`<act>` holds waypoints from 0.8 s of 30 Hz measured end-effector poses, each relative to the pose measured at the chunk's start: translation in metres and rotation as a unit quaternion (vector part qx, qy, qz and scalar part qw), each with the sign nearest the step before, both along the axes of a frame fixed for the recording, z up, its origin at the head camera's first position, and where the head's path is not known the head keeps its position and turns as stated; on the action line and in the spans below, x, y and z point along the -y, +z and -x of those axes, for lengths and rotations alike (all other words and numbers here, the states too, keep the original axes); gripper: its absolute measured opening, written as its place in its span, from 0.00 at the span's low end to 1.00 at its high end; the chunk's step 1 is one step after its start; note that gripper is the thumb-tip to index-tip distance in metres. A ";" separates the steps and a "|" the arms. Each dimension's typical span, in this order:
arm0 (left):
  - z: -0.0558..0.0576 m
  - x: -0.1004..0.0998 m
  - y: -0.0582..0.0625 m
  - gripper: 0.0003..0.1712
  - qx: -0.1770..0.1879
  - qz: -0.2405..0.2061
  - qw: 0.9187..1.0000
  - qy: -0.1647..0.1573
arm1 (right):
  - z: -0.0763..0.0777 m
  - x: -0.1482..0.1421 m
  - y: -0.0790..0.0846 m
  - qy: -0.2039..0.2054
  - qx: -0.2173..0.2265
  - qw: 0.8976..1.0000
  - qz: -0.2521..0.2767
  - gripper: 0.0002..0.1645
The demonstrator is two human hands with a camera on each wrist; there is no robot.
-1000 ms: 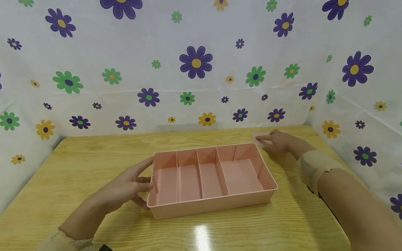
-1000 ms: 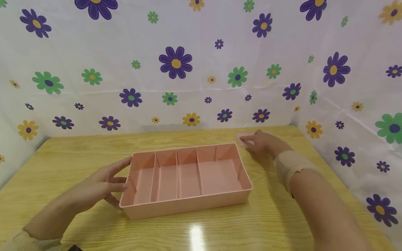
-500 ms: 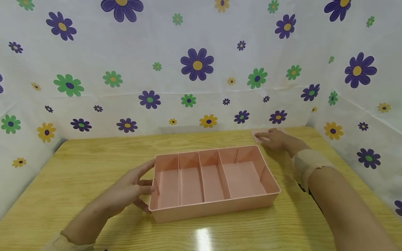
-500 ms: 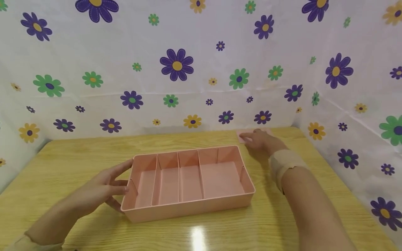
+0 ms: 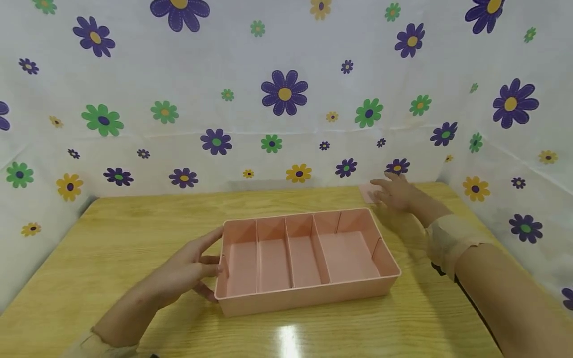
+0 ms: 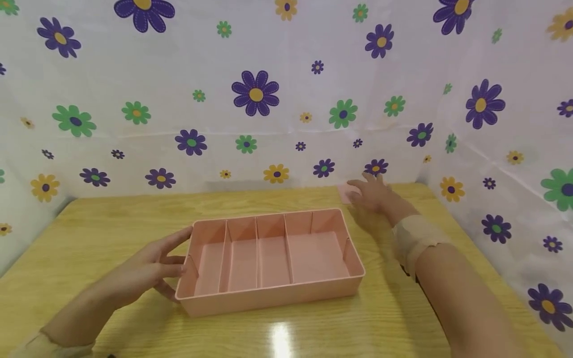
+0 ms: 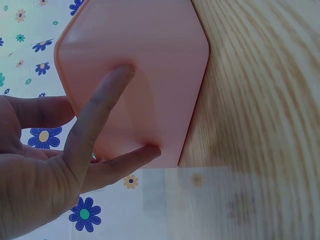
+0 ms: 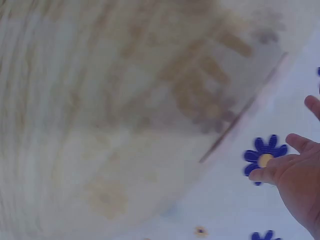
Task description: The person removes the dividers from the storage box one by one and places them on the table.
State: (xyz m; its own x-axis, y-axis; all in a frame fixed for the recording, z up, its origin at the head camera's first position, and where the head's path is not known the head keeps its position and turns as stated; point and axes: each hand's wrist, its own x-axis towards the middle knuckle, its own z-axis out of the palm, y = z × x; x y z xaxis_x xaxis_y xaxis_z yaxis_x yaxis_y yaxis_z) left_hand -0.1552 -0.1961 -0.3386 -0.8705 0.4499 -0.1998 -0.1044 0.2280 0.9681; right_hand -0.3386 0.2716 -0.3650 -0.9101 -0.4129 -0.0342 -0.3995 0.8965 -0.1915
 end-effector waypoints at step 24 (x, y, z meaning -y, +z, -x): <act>0.003 -0.002 -0.002 0.43 -0.003 -0.007 1.000 -0.004 | -0.120 0.131 0.074 -0.043 0.115 0.964 0.234 0.20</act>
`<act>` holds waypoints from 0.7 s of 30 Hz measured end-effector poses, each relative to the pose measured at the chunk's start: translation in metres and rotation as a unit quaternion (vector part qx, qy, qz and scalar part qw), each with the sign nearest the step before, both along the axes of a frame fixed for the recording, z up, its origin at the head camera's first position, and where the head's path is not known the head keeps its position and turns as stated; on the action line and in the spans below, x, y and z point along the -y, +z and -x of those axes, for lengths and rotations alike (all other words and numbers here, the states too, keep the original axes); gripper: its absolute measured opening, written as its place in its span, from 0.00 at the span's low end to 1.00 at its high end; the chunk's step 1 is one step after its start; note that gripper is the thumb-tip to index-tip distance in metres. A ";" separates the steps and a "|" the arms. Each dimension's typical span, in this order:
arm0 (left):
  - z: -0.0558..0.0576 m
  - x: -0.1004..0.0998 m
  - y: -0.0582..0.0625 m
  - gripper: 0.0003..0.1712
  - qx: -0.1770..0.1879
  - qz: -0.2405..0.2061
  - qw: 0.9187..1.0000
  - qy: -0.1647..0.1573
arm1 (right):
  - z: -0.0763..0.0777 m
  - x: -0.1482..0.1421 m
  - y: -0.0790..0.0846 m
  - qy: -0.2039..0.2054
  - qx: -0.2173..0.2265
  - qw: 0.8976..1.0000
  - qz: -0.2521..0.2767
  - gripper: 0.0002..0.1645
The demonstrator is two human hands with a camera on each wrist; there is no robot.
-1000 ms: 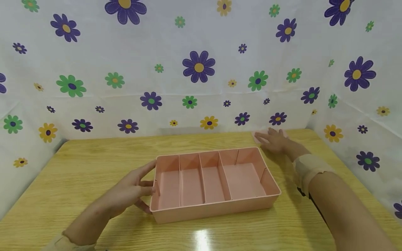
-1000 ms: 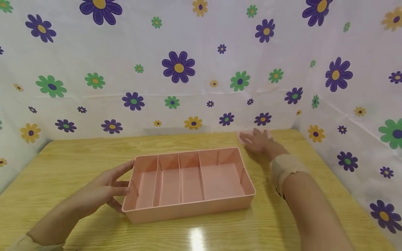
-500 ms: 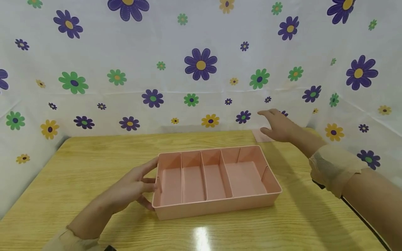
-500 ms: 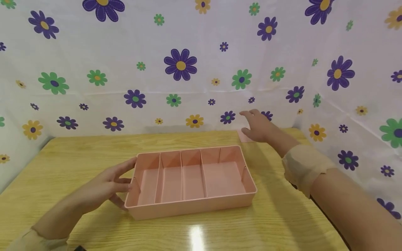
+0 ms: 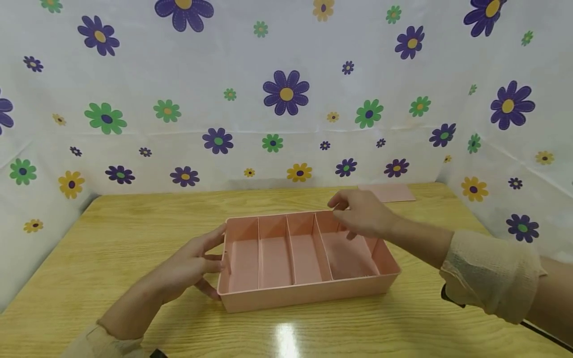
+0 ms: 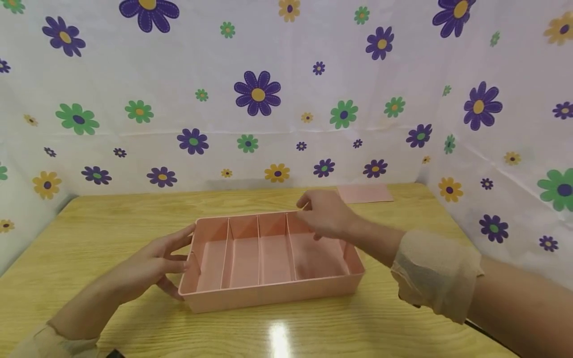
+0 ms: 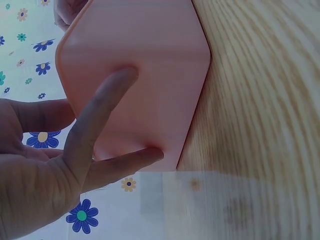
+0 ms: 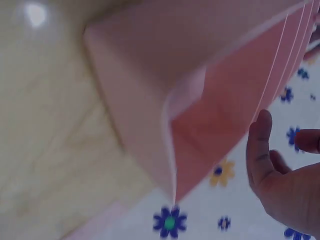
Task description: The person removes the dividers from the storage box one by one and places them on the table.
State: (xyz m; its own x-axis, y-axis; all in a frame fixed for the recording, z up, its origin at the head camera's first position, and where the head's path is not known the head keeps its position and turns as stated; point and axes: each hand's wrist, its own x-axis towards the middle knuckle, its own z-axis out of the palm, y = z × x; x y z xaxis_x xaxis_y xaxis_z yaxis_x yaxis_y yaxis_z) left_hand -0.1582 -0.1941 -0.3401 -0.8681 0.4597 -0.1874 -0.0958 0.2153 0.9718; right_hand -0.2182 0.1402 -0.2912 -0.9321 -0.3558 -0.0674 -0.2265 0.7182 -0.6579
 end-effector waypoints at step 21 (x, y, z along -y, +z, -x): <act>-0.003 -0.003 0.000 0.43 0.001 0.001 1.000 -0.006 | -0.019 0.038 -0.057 -0.016 0.153 0.988 -0.017 0.13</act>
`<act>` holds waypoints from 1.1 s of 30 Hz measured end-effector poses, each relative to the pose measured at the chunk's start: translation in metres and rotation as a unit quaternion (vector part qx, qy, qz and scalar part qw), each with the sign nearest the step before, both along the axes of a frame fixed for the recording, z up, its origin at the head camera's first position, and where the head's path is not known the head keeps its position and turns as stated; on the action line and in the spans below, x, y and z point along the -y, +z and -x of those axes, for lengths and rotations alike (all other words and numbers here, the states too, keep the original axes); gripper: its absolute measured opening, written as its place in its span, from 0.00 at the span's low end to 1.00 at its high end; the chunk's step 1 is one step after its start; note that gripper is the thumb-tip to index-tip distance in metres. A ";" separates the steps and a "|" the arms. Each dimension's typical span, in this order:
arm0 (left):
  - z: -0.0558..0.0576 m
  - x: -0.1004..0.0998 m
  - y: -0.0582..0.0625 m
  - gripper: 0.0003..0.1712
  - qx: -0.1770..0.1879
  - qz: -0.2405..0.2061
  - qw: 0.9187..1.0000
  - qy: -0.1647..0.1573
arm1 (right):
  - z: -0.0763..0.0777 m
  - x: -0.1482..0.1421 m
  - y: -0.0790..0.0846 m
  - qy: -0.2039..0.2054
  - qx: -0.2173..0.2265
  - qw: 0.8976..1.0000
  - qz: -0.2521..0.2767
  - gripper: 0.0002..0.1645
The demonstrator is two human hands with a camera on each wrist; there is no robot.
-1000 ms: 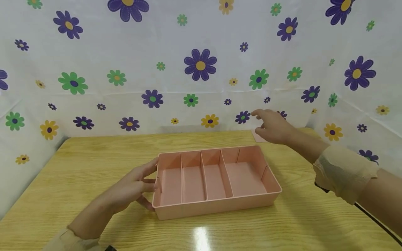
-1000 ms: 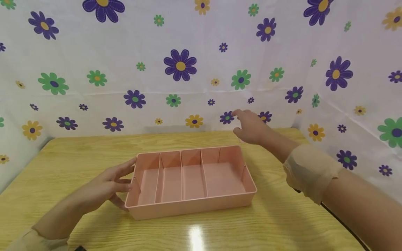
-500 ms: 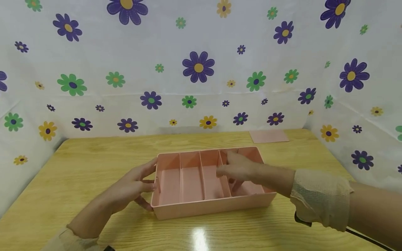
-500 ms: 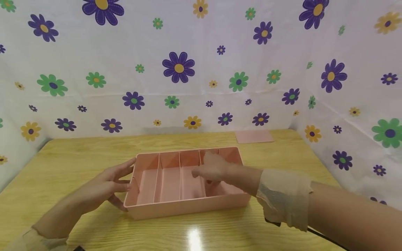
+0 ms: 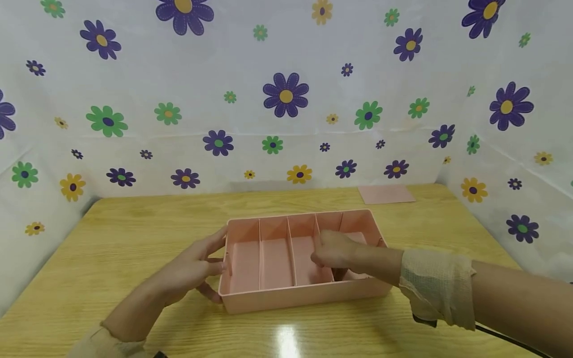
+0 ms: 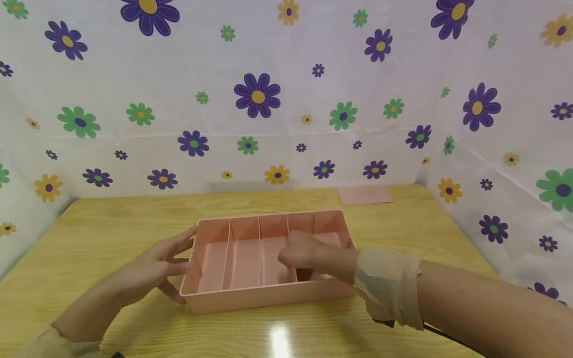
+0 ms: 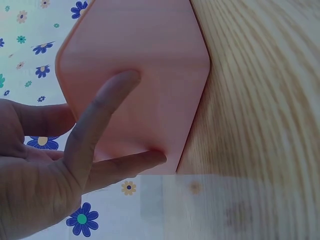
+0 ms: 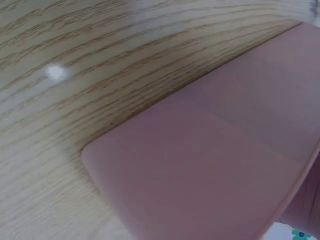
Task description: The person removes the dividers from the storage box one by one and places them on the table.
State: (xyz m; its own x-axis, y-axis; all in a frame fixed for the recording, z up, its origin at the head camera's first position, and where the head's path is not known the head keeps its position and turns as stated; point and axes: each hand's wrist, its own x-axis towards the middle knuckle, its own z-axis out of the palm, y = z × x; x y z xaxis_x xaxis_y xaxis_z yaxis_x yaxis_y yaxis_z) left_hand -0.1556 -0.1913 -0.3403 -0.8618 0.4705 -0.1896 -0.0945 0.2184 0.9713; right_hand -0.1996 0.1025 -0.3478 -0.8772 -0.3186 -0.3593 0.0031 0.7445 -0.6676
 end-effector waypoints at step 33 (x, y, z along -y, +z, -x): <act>0.000 0.000 0.000 0.43 0.001 0.008 1.000 0.007 | -0.003 0.000 0.063 -0.061 0.012 0.997 0.052 0.09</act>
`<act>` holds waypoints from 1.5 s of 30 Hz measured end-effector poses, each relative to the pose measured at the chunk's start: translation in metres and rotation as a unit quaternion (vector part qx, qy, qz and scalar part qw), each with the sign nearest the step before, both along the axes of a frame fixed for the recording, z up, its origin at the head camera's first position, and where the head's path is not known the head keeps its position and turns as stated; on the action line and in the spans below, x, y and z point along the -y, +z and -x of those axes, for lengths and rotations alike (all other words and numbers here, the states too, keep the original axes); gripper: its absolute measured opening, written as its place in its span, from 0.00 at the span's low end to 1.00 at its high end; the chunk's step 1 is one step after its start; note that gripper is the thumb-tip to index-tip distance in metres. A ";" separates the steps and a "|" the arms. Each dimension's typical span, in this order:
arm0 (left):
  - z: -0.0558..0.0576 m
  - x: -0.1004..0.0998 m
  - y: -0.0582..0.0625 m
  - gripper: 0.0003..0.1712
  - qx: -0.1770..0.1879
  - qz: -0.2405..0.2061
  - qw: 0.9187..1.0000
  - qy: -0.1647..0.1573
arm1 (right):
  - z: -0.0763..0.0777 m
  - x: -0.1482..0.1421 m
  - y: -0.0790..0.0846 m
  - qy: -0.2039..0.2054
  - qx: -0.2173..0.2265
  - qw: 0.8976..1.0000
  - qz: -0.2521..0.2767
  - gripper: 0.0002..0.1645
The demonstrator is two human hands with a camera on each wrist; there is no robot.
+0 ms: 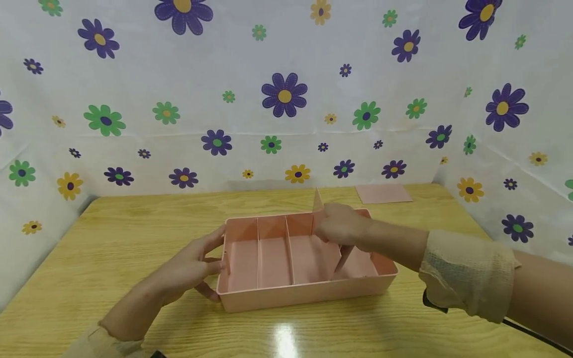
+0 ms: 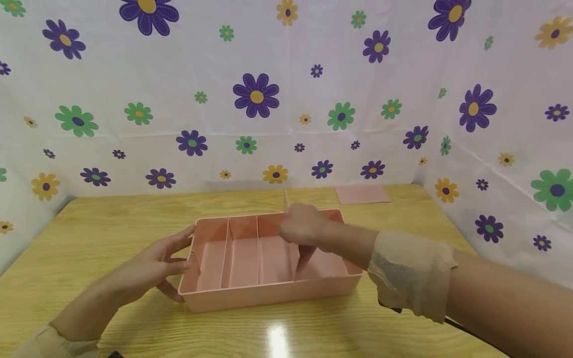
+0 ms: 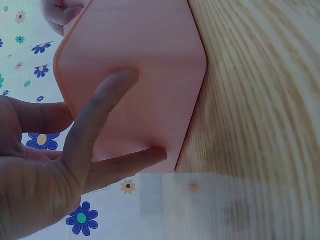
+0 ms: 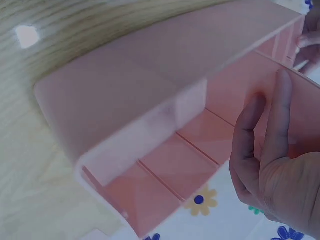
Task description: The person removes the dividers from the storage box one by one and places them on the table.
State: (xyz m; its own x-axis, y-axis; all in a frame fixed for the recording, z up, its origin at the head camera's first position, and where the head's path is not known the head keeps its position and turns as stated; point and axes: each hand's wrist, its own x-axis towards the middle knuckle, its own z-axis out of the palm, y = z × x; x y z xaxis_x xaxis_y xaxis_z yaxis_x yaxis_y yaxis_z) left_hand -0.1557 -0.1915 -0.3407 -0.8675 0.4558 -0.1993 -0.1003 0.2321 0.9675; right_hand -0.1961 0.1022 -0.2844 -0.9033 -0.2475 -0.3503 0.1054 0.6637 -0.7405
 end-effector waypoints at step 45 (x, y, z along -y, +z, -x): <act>0.000 0.002 0.000 0.41 -0.001 -0.006 1.000 -0.016 | 0.093 -0.155 0.009 0.111 -0.310 0.909 -0.254 0.50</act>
State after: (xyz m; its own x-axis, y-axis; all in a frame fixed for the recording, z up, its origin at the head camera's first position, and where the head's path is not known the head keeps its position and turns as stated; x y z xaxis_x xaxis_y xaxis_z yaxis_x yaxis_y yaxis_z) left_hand -0.1555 -0.1932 -0.3405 -0.8523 0.4861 -0.1931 -0.0918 0.2245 0.9701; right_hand -0.2886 0.2576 -0.2752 -0.9140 -0.3958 0.0896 -0.4058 0.8909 -0.2041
